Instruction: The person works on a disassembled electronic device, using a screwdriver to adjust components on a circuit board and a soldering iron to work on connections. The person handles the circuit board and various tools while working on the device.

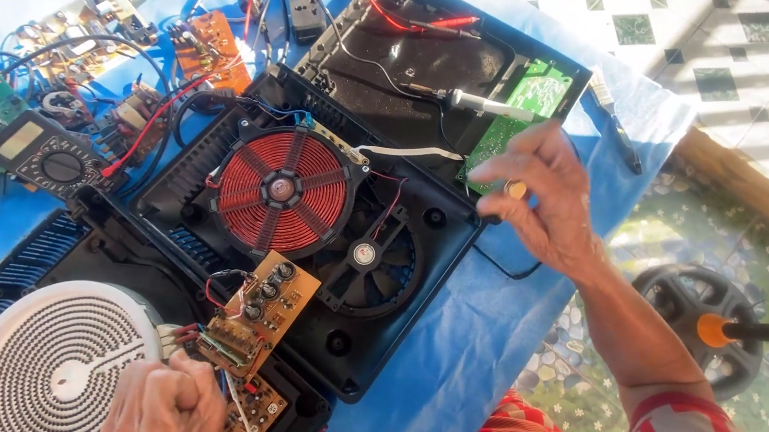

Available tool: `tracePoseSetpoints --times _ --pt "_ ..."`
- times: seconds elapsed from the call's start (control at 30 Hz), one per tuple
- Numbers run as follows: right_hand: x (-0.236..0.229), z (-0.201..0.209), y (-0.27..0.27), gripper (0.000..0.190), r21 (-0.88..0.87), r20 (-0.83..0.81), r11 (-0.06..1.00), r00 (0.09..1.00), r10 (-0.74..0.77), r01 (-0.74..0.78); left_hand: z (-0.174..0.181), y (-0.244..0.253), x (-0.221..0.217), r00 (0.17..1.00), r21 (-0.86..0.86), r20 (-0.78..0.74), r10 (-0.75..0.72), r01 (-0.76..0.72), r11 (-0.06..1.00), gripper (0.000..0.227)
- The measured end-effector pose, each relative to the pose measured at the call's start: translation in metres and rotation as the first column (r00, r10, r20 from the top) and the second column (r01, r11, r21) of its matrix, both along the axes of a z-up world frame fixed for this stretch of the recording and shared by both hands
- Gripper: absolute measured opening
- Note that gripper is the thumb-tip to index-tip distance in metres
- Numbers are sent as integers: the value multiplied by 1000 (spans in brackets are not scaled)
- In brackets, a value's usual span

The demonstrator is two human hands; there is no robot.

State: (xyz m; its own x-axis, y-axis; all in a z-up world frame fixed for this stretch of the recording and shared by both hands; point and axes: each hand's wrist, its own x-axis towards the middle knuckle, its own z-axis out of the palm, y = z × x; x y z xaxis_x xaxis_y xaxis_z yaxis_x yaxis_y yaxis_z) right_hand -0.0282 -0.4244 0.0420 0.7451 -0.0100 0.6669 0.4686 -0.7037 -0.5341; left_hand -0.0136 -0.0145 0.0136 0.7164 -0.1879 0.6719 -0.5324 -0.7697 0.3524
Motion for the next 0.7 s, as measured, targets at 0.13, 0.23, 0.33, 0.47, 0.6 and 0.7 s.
tracePoseSetpoints --times 0.13,0.23,0.33,0.47,0.6,0.7 --pt "-15 -25 12 23 116 -55 986 990 130 -123 4 2 1 1000 94 -21 10 -8 996 42" --pt "-26 -37 22 21 73 -77 997 997 21 -16 11 -2 2 997 158 -77 -7 19 987 80" --pt "-38 -47 26 20 92 -77 989 991 -107 114 14 -3 -3 1000 124 7 17 -18 992 47" --pt "-49 -66 25 19 146 -125 971 977 -170 188 8 5 -5 995 224 94 29 -50 973 18" --pt "-54 -62 28 19 98 -173 978 971 -164 183 22 -4 -5 991 193 120 58 -81 978 19" --pt "-53 -64 31 22 60 -206 982 964 -166 182 22 -5 -4 995 241 56 78 -89 967 12"
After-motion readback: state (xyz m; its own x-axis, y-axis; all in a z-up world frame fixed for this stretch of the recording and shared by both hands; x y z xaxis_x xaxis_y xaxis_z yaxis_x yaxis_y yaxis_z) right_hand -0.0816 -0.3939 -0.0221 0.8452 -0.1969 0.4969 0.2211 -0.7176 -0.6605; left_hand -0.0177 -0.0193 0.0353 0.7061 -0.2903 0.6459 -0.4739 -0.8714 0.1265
